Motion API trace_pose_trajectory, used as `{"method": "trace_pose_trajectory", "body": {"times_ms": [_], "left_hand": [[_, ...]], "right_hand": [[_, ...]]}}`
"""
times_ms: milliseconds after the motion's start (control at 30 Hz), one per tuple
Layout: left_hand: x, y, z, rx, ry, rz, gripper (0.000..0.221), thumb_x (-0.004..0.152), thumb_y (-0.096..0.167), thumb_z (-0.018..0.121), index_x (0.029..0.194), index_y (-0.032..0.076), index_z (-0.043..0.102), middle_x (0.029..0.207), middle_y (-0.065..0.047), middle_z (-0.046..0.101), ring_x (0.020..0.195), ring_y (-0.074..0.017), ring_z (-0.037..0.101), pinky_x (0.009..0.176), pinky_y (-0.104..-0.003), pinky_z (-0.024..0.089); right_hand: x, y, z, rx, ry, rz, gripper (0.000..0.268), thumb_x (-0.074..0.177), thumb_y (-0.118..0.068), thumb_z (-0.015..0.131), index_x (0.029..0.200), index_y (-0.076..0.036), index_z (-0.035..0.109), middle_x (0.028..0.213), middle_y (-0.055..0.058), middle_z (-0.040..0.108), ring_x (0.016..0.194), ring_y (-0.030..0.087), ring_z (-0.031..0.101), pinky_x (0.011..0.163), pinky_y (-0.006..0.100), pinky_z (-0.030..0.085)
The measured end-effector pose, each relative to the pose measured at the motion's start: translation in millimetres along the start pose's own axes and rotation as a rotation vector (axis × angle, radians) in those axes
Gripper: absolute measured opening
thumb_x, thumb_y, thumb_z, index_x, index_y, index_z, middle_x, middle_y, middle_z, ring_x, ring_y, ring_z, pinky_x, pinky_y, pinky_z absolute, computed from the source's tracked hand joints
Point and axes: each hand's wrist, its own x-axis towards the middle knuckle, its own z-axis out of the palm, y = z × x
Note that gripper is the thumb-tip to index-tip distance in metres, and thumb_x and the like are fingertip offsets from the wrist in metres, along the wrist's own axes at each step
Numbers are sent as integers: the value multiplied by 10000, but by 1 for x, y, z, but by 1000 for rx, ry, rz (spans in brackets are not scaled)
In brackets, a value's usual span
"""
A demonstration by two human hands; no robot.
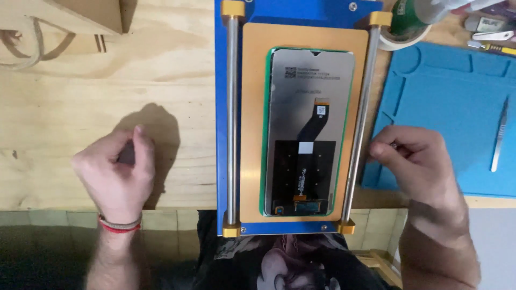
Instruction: Removing a mobile phone screen from its frame using a heating separator machine and a thin cutting wire.
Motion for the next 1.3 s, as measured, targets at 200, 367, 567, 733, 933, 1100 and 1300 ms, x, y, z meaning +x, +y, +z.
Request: {"method": "trace_pose_trajectory", "body": {"times_ms": [200, 367, 567, 733, 933, 1100, 1300], "left_hand": [[8, 28, -7, -40, -45, -35, 417, 1228, 132, 615, 855, 0, 745, 788, -113, 716, 684, -229, 637, 660, -368, 423], [9, 53, -2, -193, -133, 25, 399, 1125, 58, 632, 729, 47, 682, 663, -57, 657, 583, -199, 589, 600, -355, 424], [3, 7, -5, -131, -101, -90, 497, 1197, 259, 605, 751, 75, 726, 595, -16, 573, 535, -120, 440, 542, -312, 280], [3, -4, -7, -95, -88, -260, 581, 1249, 310, 629, 724, 61, 623, 614, -19, 511, 642, -113, 432, 619, -319, 314], [3, 10, 1, -120, -83, -245, 548, 1247, 281, 620, 768, 22, 688, 646, -48, 615, 635, -123, 521, 620, -307, 369], [7, 34, 7, -182, -131, -119, 488, 1187, 151, 624, 709, 52, 635, 619, -30, 564, 582, -130, 464, 595, -318, 342], [8, 22, 5, -125, -102, -105, 429, 1195, 177, 640, 812, 17, 746, 666, -58, 628, 596, -140, 484, 588, -319, 332]], "right_hand": [[15, 9, -3, 18, -67, -54, 218, 1064, -145, 661, 859, -97, 716, 779, 32, 699, 685, 130, 649, 630, 277, 529], [26, 0, -6, -82, 115, 135, 273, 1180, -127, 649, 916, -73, 694, 687, 31, 571, 575, 124, 489, 515, 273, 397], [16, -10, -8, 65, 40, -9, 296, 1136, -168, 643, 870, -39, 658, 644, 52, 535, 564, 125, 468, 502, 272, 384], [-7, -33, -7, 34, 78, -39, 283, 1070, -231, 680, 851, -55, 713, 728, 57, 659, 633, 116, 522, 574, 281, 401], [13, -7, -9, -5, 9, 17, 210, 1044, -85, 718, 840, -46, 753, 754, 43, 724, 699, 100, 600, 607, 260, 450], [27, 5, -23, -55, 0, 40, 243, 1144, -126, 637, 928, -37, 707, 652, 27, 562, 553, 119, 479, 493, 264, 406], [26, -12, -20, -30, 55, 25, 281, 1158, -149, 655, 902, -35, 678, 658, 35, 558, 568, 119, 492, 503, 260, 411]]}}
